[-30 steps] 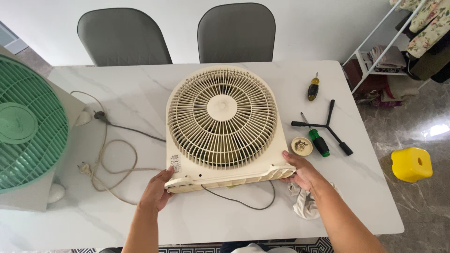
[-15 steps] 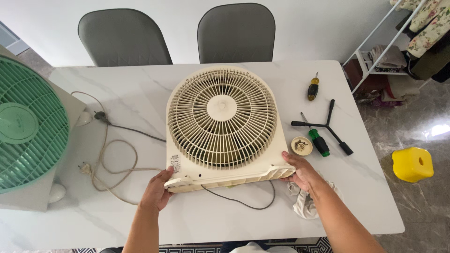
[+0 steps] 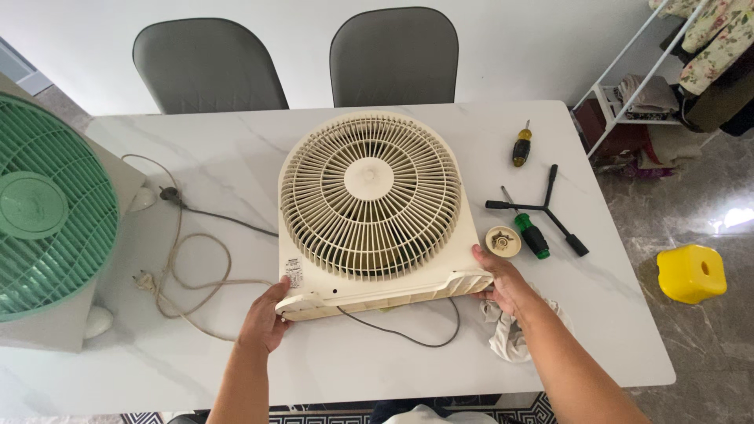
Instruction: The person wipes the fan cage with a cloth, then places it onto the fan base. They use a screwdriver to tighten screws around the cage, securing it to the base. The clip ends before the fan is fully reassembled.
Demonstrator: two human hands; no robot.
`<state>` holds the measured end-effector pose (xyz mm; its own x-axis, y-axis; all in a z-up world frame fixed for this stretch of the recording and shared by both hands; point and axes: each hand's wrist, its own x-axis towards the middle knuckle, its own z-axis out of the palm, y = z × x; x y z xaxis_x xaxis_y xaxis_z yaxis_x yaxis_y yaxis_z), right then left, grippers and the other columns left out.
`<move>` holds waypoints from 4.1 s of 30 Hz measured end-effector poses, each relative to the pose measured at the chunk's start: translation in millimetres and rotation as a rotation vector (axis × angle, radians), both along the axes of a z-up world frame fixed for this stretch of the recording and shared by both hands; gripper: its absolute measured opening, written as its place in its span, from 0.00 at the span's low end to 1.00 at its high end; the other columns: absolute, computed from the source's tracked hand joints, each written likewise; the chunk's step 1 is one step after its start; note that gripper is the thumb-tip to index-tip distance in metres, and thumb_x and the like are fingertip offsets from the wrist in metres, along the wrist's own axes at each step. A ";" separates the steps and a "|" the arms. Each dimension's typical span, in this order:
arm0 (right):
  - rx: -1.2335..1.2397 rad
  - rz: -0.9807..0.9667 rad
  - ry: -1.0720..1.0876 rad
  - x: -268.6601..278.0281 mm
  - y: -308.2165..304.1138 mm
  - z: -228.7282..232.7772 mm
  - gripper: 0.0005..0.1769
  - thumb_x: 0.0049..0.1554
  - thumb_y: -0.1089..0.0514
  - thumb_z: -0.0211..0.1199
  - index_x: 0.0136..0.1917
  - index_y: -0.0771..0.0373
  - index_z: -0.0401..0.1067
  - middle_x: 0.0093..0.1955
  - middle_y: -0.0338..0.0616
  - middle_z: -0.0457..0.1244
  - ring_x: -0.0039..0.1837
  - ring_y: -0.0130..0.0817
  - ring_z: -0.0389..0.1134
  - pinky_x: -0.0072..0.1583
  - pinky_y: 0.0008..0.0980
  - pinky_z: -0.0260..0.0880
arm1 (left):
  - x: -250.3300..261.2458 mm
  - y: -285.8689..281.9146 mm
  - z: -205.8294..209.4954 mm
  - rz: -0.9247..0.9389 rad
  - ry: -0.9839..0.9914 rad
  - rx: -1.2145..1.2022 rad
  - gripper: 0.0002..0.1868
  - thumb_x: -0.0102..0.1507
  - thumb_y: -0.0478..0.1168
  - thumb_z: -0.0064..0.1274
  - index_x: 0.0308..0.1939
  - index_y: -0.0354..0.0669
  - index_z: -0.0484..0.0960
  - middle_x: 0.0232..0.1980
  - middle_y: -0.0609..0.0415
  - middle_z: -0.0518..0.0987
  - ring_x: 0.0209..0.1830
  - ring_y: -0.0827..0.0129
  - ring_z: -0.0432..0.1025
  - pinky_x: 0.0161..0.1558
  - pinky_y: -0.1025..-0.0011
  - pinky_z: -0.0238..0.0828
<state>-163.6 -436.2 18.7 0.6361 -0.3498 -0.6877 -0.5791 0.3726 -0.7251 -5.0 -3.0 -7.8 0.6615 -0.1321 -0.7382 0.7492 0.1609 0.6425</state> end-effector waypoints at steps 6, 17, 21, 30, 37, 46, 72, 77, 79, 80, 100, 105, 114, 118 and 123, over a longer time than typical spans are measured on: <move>-0.025 0.036 0.000 -1.3 0.2 3.2 0.47 0.48 0.26 0.61 0.70 0.58 0.68 0.64 0.51 0.68 0.66 0.44 0.67 0.63 0.51 0.66 | 8.5 3.6 14.2 -0.069 0.025 0.151 0.25 0.67 0.50 0.51 0.63 0.39 0.77 0.58 0.48 0.80 0.55 0.60 0.74 0.57 0.57 0.70; 0.030 0.014 -0.057 -2.0 -4.0 -14.8 0.47 0.52 0.30 0.61 0.74 0.62 0.65 0.71 0.51 0.64 0.72 0.46 0.63 0.70 0.52 0.58 | 11.8 7.6 -1.2 -0.074 -0.049 0.143 0.25 0.64 0.47 0.57 0.62 0.40 0.78 0.53 0.52 0.82 0.51 0.63 0.74 0.51 0.60 0.69; 0.040 -0.008 -0.032 -0.6 -4.8 -20.2 0.44 0.54 0.32 0.61 0.75 0.60 0.63 0.72 0.51 0.63 0.74 0.45 0.61 0.71 0.51 0.56 | 12.6 8.9 -8.3 -0.090 -0.085 0.117 0.25 0.64 0.47 0.57 0.62 0.41 0.79 0.52 0.53 0.82 0.50 0.65 0.72 0.48 0.60 0.66; -0.906 -0.049 -0.246 13.9 -2.4 59.6 0.26 0.58 0.43 0.63 0.63 0.60 0.75 0.61 0.49 0.70 0.64 0.41 0.70 0.64 0.40 0.66 | 21.5 -24.4 54.3 -0.194 -1.081 0.723 0.16 0.64 0.44 0.58 0.53 0.40 0.85 0.54 0.47 0.83 0.57 0.57 0.75 0.59 0.62 0.70; -1.152 0.450 -0.604 50.5 162.2 95.3 0.25 0.54 0.51 0.71 0.64 0.58 0.74 0.65 0.49 0.64 0.64 0.40 0.67 0.65 0.37 0.68 | -1.2 -49.1 88.4 -0.270 -1.368 0.617 0.14 0.63 0.41 0.58 0.52 0.41 0.83 0.57 0.46 0.81 0.60 0.50 0.72 0.60 0.59 0.69; -0.948 0.805 -0.435 59.6 267.1 97.0 0.23 0.55 0.60 0.64 0.64 0.56 0.72 0.64 0.41 0.65 0.63 0.40 0.68 0.62 0.38 0.69 | -2.9 13.4 -5.0 -0.223 -0.653 0.332 0.21 0.65 0.47 0.54 0.58 0.39 0.78 0.47 0.49 0.82 0.47 0.60 0.75 0.49 0.60 0.73; -0.813 0.837 -0.244 80.1 278.5 89.0 0.12 0.59 0.57 0.63 0.55 0.59 0.76 0.39 0.39 0.70 0.39 0.28 0.69 0.45 0.33 0.71 | 6.8 15.3 -28.0 -0.368 -0.113 -0.082 0.25 0.57 0.57 0.64 0.43 0.37 0.83 0.31 0.59 0.72 0.30 0.72 0.63 0.35 0.72 0.63; -0.814 0.879 -0.178 81.6 274.0 85.9 0.13 0.58 0.56 0.65 0.56 0.58 0.78 0.40 0.41 0.71 0.40 0.29 0.69 0.46 0.33 0.71 | 8.8 17.7 -25.7 -0.414 -0.086 -0.037 0.25 0.58 0.57 0.63 0.40 0.37 0.83 0.28 0.58 0.69 0.28 0.71 0.61 0.32 0.70 0.58; -0.798 0.875 -0.193 82.1 272.9 84.1 0.14 0.57 0.56 0.66 0.56 0.58 0.78 0.42 0.40 0.72 0.42 0.28 0.70 0.48 0.32 0.73 | 10.4 21.0 -25.2 -0.460 -0.124 -0.046 0.26 0.59 0.58 0.63 0.39 0.35 0.82 0.28 0.58 0.71 0.28 0.72 0.62 0.32 0.71 0.60; -0.784 0.865 -0.206 82.5 272.0 83.2 0.14 0.56 0.56 0.66 0.56 0.59 0.78 0.43 0.40 0.73 0.43 0.28 0.71 0.48 0.32 0.74 | 11.9 22.9 -24.2 -0.487 -0.145 -0.047 0.27 0.59 0.59 0.63 0.38 0.34 0.82 0.29 0.57 0.72 0.28 0.72 0.63 0.32 0.72 0.61; -0.919 0.375 -0.125 243.4 -9.4 117.3 0.19 0.57 0.47 0.66 0.57 0.57 0.81 0.53 0.41 0.74 0.58 0.33 0.73 0.60 0.37 0.71 | 222.3 -74.9 74.4 -0.606 -0.492 0.441 0.28 0.65 0.55 0.51 0.62 0.41 0.79 0.59 0.49 0.81 0.58 0.59 0.74 0.59 0.62 0.71; -0.869 0.409 0.018 297.5 -67.1 73.1 0.24 0.56 0.42 0.66 0.59 0.57 0.79 0.58 0.44 0.72 0.63 0.39 0.71 0.64 0.42 0.70 | 277.5 -108.1 64.6 -0.657 -0.357 0.535 0.33 0.66 0.60 0.48 0.69 0.44 0.72 0.68 0.47 0.74 0.70 0.53 0.67 0.68 0.55 0.64; -0.582 0.614 0.223 357.0 -89.1 36.2 0.37 0.52 0.31 0.63 0.65 0.56 0.76 0.65 0.49 0.69 0.69 0.44 0.68 0.72 0.45 0.63 | 322.8 -150.1 33.4 -0.873 -0.229 0.546 0.42 0.64 0.67 0.48 0.70 0.38 0.72 0.67 0.39 0.76 0.68 0.48 0.71 0.68 0.55 0.66; -0.470 0.688 0.244 364.6 -92.6 32.8 0.41 0.53 0.28 0.60 0.66 0.61 0.75 0.64 0.56 0.70 0.68 0.48 0.70 0.73 0.46 0.61 | 325.6 -156.4 36.8 -0.864 -0.148 0.370 0.43 0.61 0.68 0.48 0.67 0.38 0.76 0.61 0.38 0.83 0.61 0.49 0.79 0.63 0.57 0.72; -0.184 0.669 0.207 360.0 -104.0 31.0 0.42 0.52 0.30 0.60 0.71 0.58 0.70 0.67 0.52 0.68 0.68 0.41 0.70 0.73 0.39 0.63 | 324.8 -157.2 47.8 -0.910 -0.064 0.404 0.44 0.60 0.69 0.48 0.68 0.40 0.75 0.59 0.39 0.83 0.57 0.51 0.80 0.59 0.56 0.79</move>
<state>196.5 -540.2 49.7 0.6177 -0.0529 -0.7846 -0.7726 -0.2269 -0.5930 319.8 -160.2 39.9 0.4731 -0.3553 -0.8062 0.4408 -0.6968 0.5658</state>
